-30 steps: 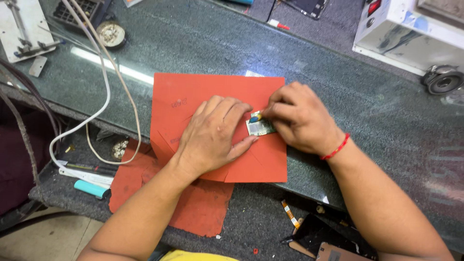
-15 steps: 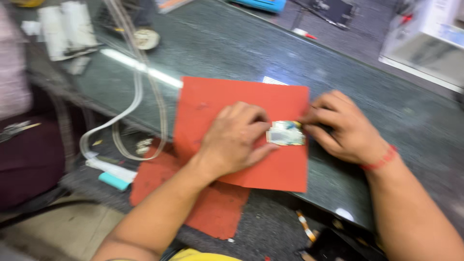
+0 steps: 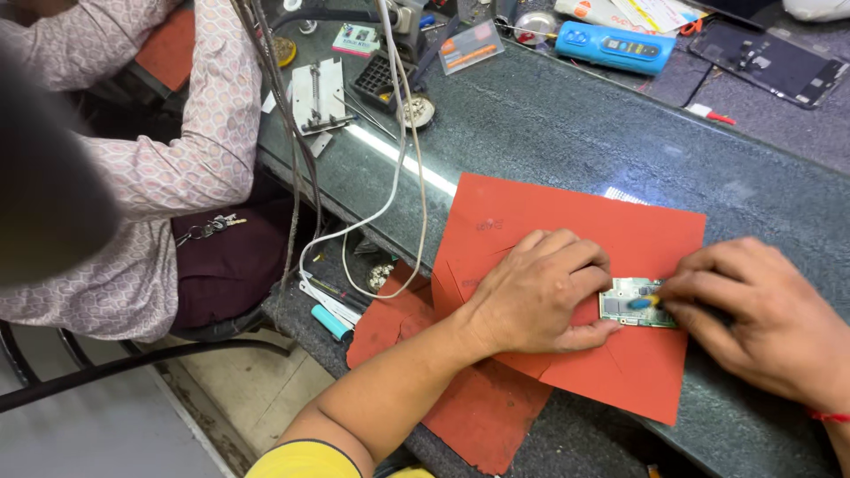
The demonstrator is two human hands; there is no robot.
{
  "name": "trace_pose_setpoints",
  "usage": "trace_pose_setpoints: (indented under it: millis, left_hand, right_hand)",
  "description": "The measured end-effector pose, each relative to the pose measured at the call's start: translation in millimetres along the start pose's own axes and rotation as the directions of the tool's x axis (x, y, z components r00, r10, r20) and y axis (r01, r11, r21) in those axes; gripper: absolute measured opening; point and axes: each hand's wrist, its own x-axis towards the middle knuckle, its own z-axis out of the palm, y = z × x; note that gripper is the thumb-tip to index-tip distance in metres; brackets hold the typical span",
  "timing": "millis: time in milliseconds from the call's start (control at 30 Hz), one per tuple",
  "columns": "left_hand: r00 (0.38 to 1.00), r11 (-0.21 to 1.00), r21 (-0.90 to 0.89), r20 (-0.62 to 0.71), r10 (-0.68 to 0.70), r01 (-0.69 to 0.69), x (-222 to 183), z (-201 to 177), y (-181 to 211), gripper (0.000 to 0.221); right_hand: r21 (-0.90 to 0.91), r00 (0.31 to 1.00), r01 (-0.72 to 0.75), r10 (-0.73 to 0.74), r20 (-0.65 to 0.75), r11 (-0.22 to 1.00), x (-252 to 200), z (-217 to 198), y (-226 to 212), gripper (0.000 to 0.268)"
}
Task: The person cleans a circuit board with a brush on a red mat. The person turns the board over and brushes different sections of the component.
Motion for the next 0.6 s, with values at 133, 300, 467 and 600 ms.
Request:
trace_pose_setpoints:
  millis: [133, 300, 467, 600]
  left_hand:
    - [1.000, 1.000, 0.009, 0.009, -0.003, 0.002, 0, 0, 1, 0.037]
    - [1.000, 1.000, -0.007, 0.020, 0.017, -0.017, 4, -3, 1, 0.036]
    - [0.998, 0.998, -0.045, 0.034, 0.046, -0.045, 6, -5, 0, 0.035]
    - [0.998, 0.999, -0.009, 0.038, 0.046, -0.045, 6, -5, 0, 0.037]
  right_hand:
    - [0.043, 0.999, 0.030, -0.031, 0.013, 0.999, 6, -6, -1, 0.018]
    - [0.061, 0.999, 0.046, -0.046, -0.003, 0.997, 10, -17, -20, 0.015]
    - [0.019, 1.000, 0.013, -0.013, 0.012, 1.000, 15, -25, -15, 0.011]
    - [0.049, 0.990, 0.141, -0.140, -0.017, 0.989, 9, -18, -17, 0.011]
